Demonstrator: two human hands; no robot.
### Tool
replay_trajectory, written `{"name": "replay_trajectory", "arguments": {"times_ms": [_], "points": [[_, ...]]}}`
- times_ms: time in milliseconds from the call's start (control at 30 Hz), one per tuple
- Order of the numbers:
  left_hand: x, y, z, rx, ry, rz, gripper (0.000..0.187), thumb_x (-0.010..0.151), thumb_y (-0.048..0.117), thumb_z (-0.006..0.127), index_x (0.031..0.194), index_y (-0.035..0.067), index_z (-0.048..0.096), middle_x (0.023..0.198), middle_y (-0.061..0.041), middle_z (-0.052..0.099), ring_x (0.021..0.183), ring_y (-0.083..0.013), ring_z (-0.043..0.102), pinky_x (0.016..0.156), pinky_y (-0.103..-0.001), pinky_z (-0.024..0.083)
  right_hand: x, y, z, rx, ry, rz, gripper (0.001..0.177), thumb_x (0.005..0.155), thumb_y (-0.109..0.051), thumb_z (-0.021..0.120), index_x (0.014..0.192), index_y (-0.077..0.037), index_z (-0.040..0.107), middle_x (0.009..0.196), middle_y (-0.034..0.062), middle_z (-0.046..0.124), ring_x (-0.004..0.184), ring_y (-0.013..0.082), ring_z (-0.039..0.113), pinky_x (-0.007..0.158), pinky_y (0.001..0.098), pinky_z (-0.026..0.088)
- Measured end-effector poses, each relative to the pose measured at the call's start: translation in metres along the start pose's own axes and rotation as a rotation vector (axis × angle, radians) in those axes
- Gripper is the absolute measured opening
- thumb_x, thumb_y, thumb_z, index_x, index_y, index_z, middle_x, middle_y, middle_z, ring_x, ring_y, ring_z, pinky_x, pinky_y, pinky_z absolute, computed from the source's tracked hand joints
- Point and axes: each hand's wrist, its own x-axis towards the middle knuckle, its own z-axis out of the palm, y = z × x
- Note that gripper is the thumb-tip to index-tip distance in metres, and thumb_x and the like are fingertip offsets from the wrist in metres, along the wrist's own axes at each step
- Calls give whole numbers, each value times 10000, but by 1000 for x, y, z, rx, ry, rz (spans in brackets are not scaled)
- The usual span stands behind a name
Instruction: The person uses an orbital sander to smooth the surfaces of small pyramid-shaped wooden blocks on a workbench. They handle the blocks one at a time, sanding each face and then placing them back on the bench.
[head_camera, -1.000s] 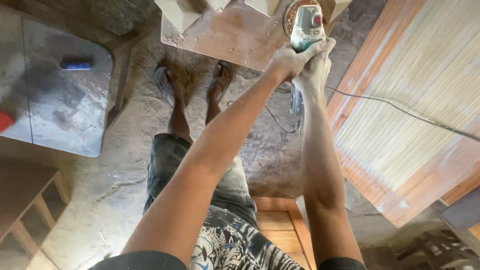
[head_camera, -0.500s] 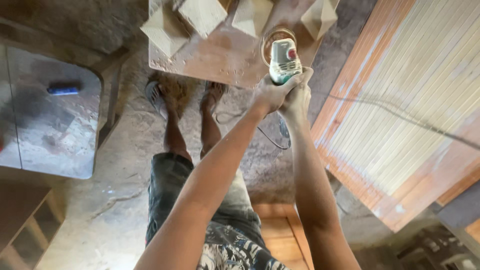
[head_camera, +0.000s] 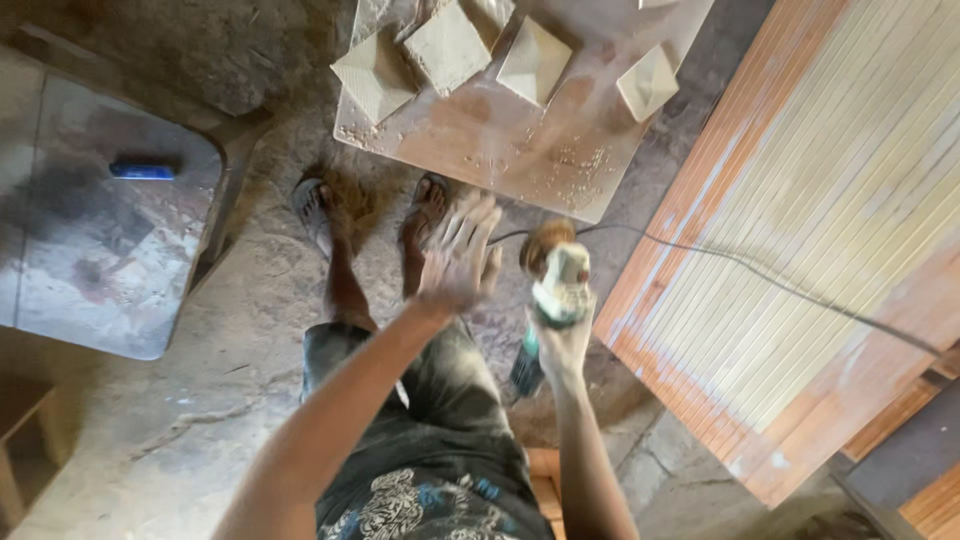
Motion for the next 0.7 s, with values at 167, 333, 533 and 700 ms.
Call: {"name": "replay_trajectory", "arguments": {"times_ms": [167,333,533,700], "points": [[108,3,50,328,-130,-28,1048,890,630,544,1587,-20,109,1676,-207,69,1552,-336,53,1287,-524,80,-27,46,-38,239,137,144,746,723,61,767,1354,-68,390,1112,136,629,833,208,677,647,340,620],[48,16,144,373,-336,417,912,943,497,576,1621,59,152,1706,-127,75,1572,-249,66,1290,-542,94,-23,75,-68,407,236,194,649,832,15,778,1393,-68,463,1132,123,658,873,205,671,727,330,597],[-143,-72,152,-445,-410,-362,554,1043,422,507,1432,29,540,1492,-223,535,1405,-383,474,1181,-500,385,-6,65,-33,334,17,-143,690,782,33,802,1370,-68,453,1172,81,635,955,162,682,787,305,605],[-212,-110,95,-980,-230,-626,727,978,636,412,1425,81,556,1420,-149,619,1319,-309,594,1041,-455,509,-8,54,75,101,-269,-276,695,836,-58,842,1377,-24,407,1234,102,600,1019,188,649,820,328,577]]}}
